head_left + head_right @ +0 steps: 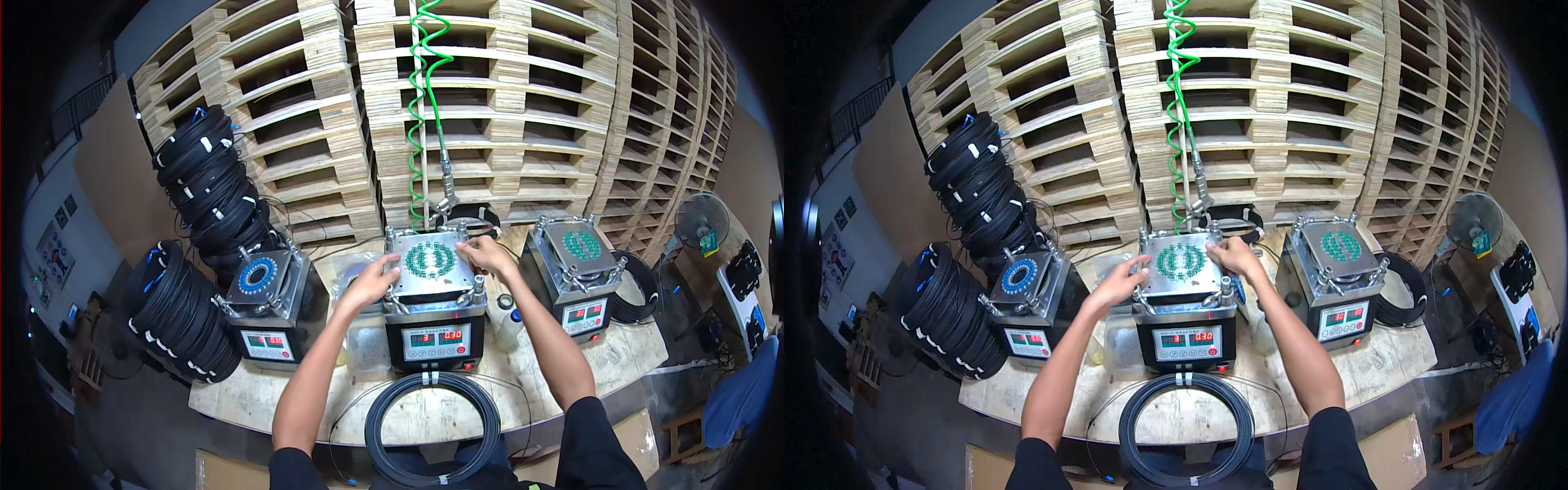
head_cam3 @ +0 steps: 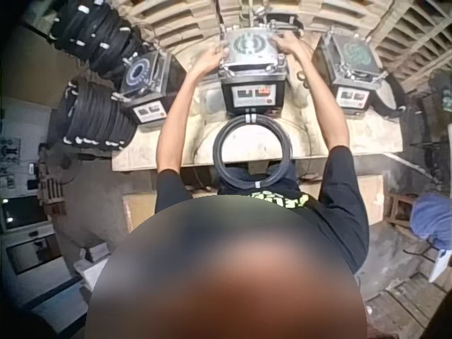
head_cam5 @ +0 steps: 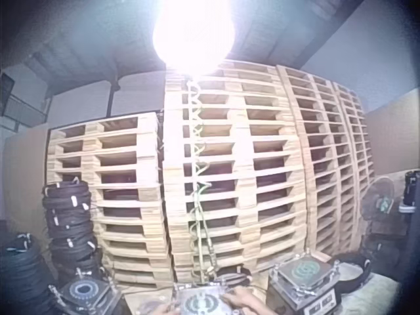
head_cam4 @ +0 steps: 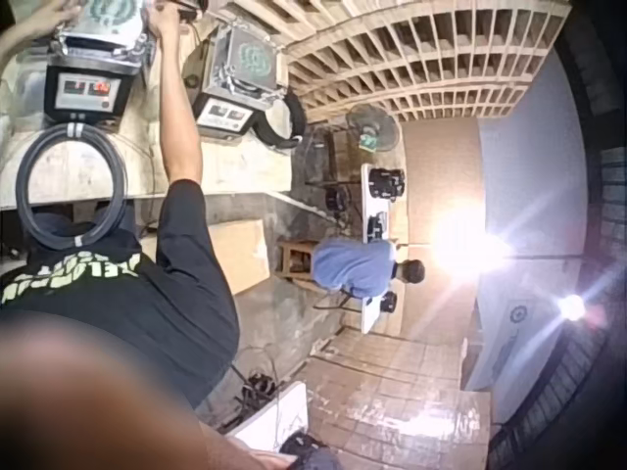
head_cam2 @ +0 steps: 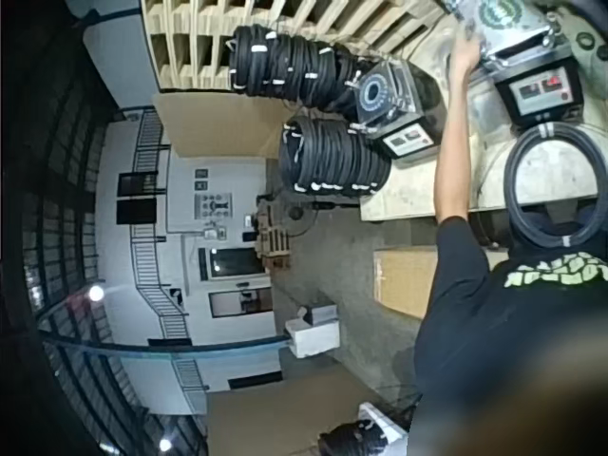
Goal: The person is polishing and inspecting heavy black industrial cables using a specialized rotary polishing machine and cleaning equipment.
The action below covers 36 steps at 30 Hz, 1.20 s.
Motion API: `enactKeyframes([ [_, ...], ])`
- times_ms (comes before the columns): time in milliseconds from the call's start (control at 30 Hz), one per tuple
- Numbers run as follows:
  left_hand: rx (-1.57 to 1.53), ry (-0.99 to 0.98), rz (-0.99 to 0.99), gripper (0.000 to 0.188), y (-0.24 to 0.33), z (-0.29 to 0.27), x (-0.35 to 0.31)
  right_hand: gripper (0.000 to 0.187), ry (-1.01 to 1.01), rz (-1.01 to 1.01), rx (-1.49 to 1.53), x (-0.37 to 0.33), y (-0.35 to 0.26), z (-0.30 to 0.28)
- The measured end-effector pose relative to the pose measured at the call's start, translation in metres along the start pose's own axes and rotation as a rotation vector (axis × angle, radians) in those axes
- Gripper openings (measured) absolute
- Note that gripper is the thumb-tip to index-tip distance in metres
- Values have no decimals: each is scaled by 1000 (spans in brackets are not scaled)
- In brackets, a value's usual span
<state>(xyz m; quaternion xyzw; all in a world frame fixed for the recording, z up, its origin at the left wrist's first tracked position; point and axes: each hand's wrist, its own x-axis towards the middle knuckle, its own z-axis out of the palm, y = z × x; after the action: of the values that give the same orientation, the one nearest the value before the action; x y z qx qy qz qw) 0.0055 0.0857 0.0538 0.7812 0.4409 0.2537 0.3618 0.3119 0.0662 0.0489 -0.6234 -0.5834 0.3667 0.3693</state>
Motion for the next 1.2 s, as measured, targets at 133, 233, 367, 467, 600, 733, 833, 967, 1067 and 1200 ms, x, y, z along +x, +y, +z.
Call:
enactKeyframes([
  [133, -128, 74, -44, 55, 17, 8, -11, 27, 154, 3, 264, 16, 19, 10],
  [233, -302, 72, -80, 65, 42, 6, -27, 22, 39, -31, 504, 13, 7, -5],
  [367, -219, 90, 121, 65, 47, 4, -37, 27, 66, -68, 703, 5, -55, -10],
  [467, -89, 313, 74, 32, 29, 3, -18, 34, -16, -95, 780, 16, -85, -1],
  [600, 136, 509, 347, 26, 7, 2, -4, 34, 33, -70, 739, 29, -121, 24],
  [733, 127, 492, 171, 24, -5, 3, 11, 34, 124, -104, 696, 49, -136, 48],
  [833, 116, 523, 134, 28, -16, 6, 21, 33, 128, -74, 661, 59, -141, 56],
  [967, 129, 540, 98, 30, -25, 11, 27, 34, 111, -80, 615, 70, -140, 61],
  [1067, 98, 560, 101, 40, -34, 10, 33, 27, 82, -139, 681, 71, -138, 58],
  [1200, 54, 570, 52, 54, -46, 12, 40, 26, 106, -207, 463, 67, -110, 38],
])
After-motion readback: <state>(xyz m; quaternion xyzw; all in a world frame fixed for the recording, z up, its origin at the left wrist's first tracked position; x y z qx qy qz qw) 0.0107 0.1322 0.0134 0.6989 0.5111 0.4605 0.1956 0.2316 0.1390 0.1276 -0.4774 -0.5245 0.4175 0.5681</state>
